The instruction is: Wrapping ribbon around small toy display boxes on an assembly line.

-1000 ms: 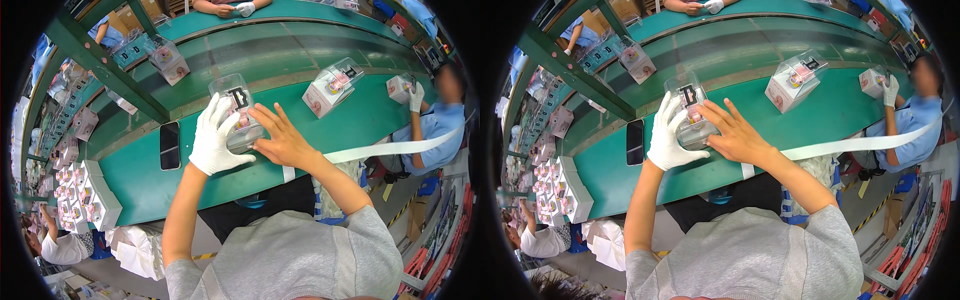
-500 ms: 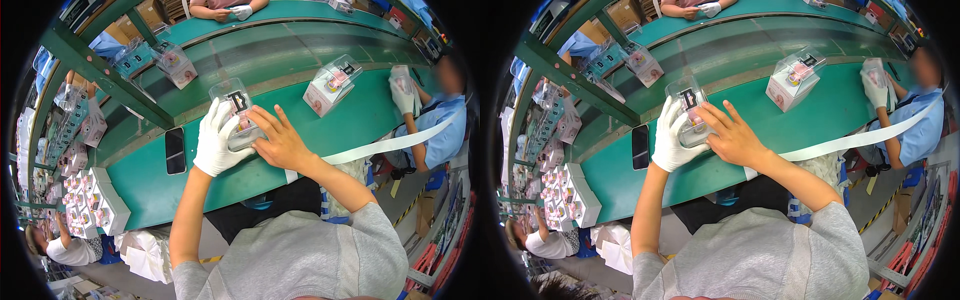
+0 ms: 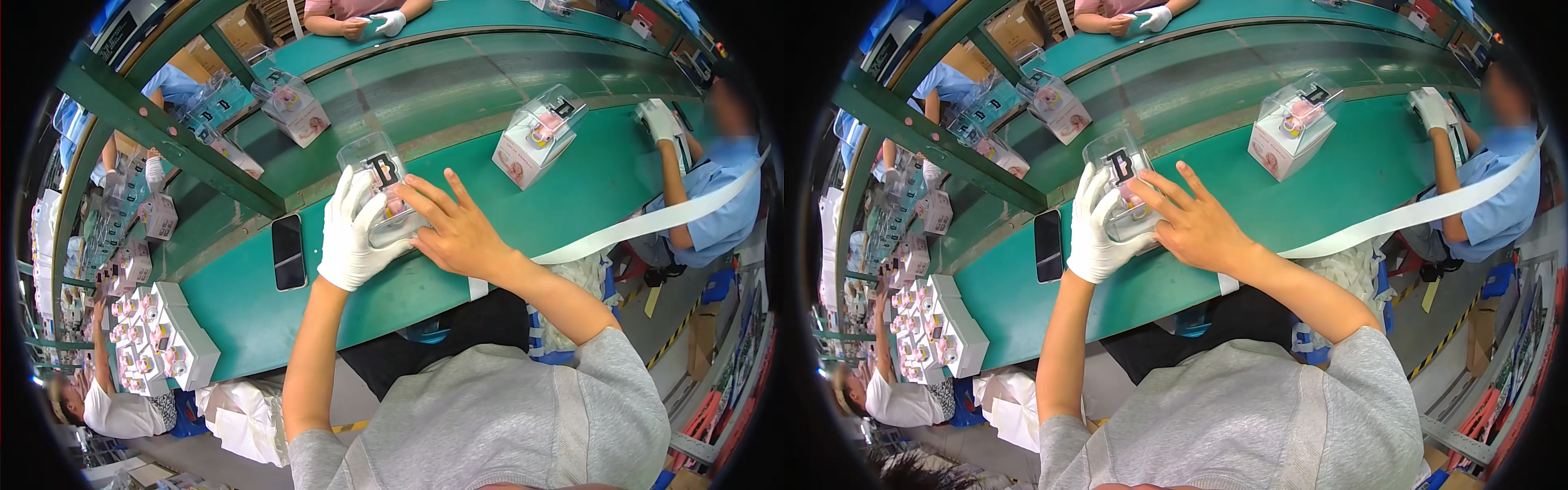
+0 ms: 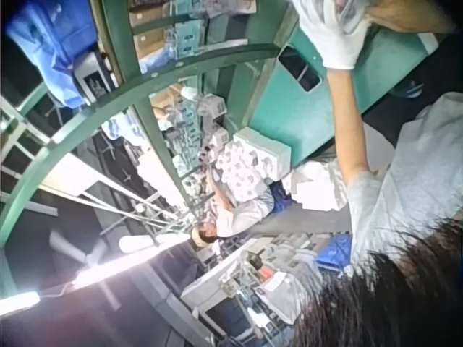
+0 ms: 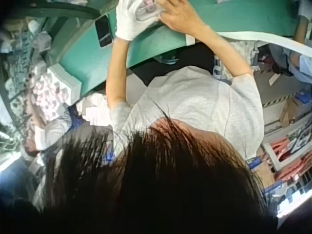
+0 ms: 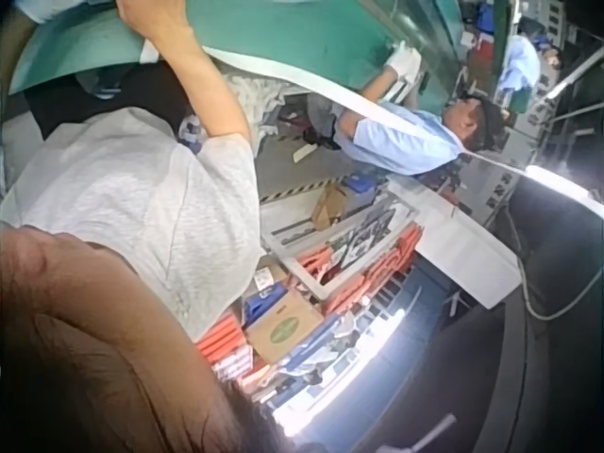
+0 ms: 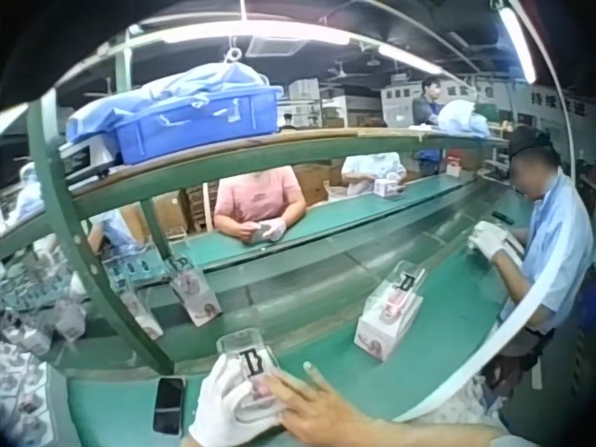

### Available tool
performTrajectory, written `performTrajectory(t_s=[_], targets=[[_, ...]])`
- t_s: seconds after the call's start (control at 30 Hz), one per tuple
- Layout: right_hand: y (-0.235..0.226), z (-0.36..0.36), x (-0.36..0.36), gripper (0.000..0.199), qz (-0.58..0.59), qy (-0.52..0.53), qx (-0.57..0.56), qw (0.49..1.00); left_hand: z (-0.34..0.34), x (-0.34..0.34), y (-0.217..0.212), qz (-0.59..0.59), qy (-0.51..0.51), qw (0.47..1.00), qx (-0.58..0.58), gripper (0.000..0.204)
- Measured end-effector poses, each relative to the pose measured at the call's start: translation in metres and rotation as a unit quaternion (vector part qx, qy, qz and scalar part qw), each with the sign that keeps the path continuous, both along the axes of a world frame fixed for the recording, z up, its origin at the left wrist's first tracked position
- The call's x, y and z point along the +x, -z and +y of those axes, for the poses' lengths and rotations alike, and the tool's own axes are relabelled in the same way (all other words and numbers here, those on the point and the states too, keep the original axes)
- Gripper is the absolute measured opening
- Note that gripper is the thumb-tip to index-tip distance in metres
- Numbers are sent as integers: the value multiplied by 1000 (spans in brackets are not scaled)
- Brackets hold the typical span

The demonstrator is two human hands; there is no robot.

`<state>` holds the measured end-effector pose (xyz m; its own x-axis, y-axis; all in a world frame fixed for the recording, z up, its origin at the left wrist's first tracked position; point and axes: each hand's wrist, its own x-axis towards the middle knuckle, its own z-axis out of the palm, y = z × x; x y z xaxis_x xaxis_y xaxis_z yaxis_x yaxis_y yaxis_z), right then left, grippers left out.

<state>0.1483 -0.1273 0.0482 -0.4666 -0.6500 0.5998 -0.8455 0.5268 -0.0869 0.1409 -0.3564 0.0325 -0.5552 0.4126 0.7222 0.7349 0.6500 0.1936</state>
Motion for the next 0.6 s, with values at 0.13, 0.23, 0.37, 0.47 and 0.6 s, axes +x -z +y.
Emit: performTrajectory(t_s=[0.13,0.23,0.37,0.47,0.6], targets=[[-15,18,0,28,-45,-47,21,998,16,9,-18,-22,-49,999,-4,96],[-21,20,2,28,-92,-84,2,992,28,20,-26,-78,-109,991,-8,86],[-28,20,3,27,-110,-106,-20,988,28,20,-11,-56,-123,990,32,84],[-31,24,1,27,-136,-120,-19,983,24,21,11,2,-107,992,62,94],[-28,28,-1,23,-142,-136,-28,980,20,22,30,51,-100,991,75,94]])
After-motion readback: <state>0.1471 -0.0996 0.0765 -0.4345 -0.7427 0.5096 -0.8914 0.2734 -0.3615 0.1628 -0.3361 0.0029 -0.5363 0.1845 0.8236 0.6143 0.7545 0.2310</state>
